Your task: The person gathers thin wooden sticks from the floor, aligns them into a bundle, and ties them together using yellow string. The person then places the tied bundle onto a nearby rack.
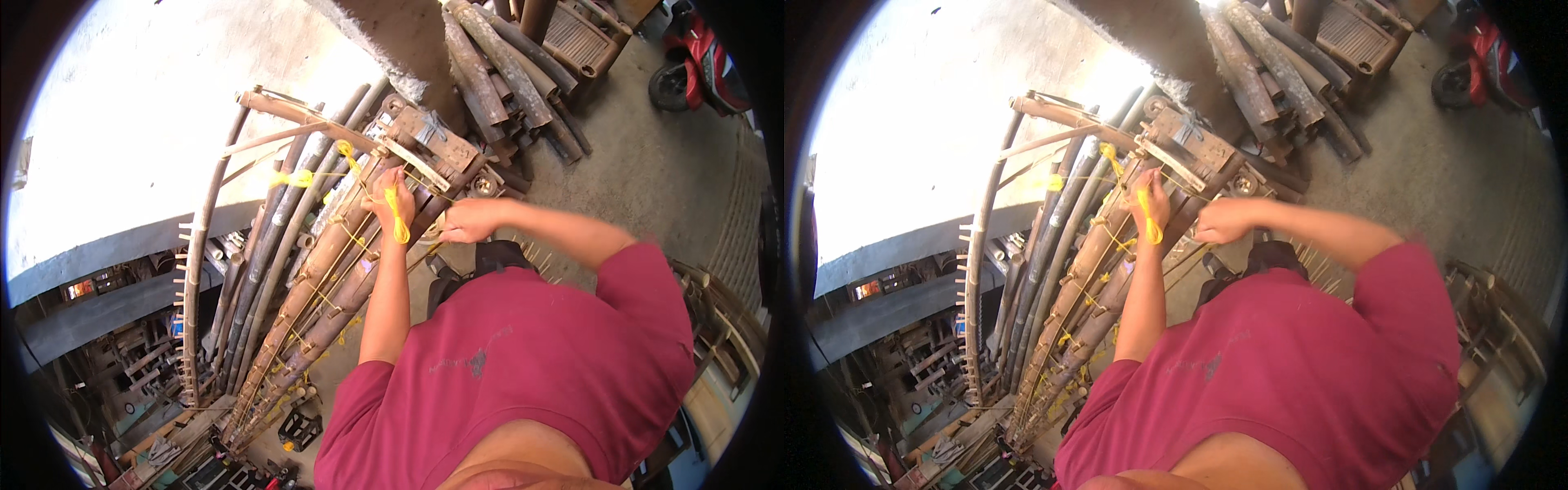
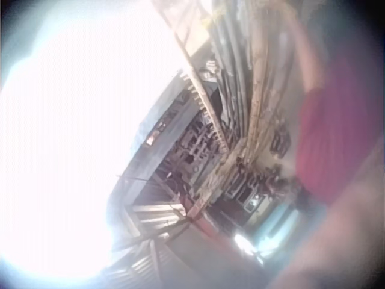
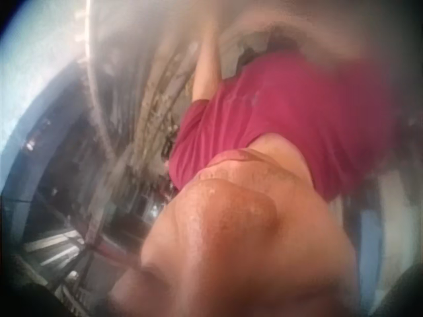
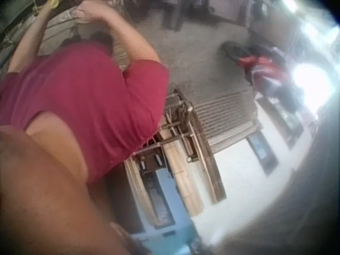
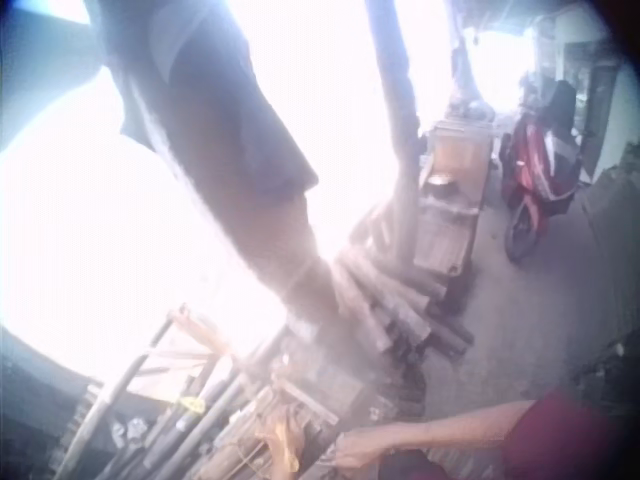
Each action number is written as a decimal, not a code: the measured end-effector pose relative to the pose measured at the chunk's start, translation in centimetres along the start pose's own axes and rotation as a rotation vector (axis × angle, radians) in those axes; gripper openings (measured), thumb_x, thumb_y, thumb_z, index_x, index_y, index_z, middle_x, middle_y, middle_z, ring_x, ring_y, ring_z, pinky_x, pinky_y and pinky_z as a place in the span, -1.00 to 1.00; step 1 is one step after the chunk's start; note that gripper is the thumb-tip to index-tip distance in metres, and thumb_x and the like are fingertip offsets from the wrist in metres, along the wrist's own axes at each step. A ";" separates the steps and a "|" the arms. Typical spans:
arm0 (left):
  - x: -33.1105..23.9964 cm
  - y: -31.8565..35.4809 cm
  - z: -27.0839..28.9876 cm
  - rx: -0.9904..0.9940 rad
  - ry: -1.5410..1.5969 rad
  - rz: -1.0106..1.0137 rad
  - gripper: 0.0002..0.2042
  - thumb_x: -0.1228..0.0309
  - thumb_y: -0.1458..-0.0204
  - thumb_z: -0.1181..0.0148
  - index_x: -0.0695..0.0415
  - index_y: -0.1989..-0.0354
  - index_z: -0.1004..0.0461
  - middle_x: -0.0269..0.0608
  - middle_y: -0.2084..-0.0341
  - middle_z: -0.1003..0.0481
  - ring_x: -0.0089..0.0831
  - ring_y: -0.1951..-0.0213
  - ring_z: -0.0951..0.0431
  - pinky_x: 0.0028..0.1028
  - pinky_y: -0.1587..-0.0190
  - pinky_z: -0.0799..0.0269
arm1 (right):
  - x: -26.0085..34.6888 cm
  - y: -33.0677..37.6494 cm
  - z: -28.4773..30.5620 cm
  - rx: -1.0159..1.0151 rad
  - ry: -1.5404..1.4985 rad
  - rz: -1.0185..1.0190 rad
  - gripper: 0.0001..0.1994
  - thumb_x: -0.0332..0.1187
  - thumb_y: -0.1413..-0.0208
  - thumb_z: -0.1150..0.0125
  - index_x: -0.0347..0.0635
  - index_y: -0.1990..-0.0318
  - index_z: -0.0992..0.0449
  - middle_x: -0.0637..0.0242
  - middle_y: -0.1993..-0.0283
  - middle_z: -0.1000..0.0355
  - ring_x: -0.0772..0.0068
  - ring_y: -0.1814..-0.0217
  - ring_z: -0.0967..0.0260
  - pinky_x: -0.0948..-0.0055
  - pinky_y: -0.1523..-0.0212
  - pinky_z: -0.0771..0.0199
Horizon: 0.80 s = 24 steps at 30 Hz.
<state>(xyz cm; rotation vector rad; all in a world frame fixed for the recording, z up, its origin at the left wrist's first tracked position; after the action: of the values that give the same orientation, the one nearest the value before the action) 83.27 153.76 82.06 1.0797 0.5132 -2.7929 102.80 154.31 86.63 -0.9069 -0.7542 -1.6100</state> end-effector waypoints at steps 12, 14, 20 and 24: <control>9.8 -11.8 -0.8 -0.098 -0.148 -0.108 -0.80 0.33 -0.12 -0.09 0.17 0.26 -0.56 -0.04 0.43 -0.56 -0.18 0.41 -0.55 -0.27 0.28 -0.44 | 0.3 0.2 0.2 -0.346 -0.263 -0.326 -0.59 -0.10 -0.29 0.02 -0.24 0.49 -0.41 0.22 0.57 -0.35 0.34 0.52 -0.27 0.30 0.38 -0.31; 7.8 -12.5 -0.7 -0.010 0.012 -0.172 -0.78 0.31 -0.14 -0.08 0.19 0.24 -0.56 0.01 0.38 -0.56 -0.16 0.31 -0.56 -0.25 0.20 -0.43 | 0.6 0.6 -1.0 -0.412 -0.191 -0.362 -0.65 -0.12 -0.27 0.01 -0.22 0.42 -0.43 0.21 0.50 -0.40 0.33 0.45 -0.35 0.29 0.32 -0.35; 5.6 -11.3 4.9 0.049 1.558 0.700 -0.84 0.26 -0.19 -0.10 0.02 0.20 -0.51 -0.40 0.34 -0.55 -0.48 0.22 -0.50 -0.36 0.09 -0.38 | 5.0 -4.2 5.1 -0.557 -1.052 0.101 -0.74 -0.20 -0.33 0.03 -0.17 0.33 -0.41 0.40 0.45 -0.37 0.61 0.44 -0.33 0.54 0.30 -0.42; 7.8 -6.1 6.9 0.059 1.369 0.686 -0.87 0.30 -0.15 -0.13 0.05 0.25 -0.51 -0.40 0.41 -0.52 -0.56 0.34 -0.45 -0.52 0.30 -0.30 | 0.2 -14.4 10.1 -0.570 -0.222 -0.312 -0.76 -0.20 -0.33 0.05 -0.15 0.21 -0.46 0.35 0.35 -0.46 0.49 0.31 -0.42 0.45 0.20 -0.49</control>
<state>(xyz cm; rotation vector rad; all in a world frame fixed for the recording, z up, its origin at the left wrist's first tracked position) 71.83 157.32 83.27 2.4438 0.0525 -1.1975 90.40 165.75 91.67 -1.4478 -0.6136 -2.0756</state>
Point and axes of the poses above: each hand's wrist, its own y-axis away from the middle knuckle, its own z-axis out of the back of the hand, x = y × z, the point moved 1 cm from there along -y, towards the middle knuckle
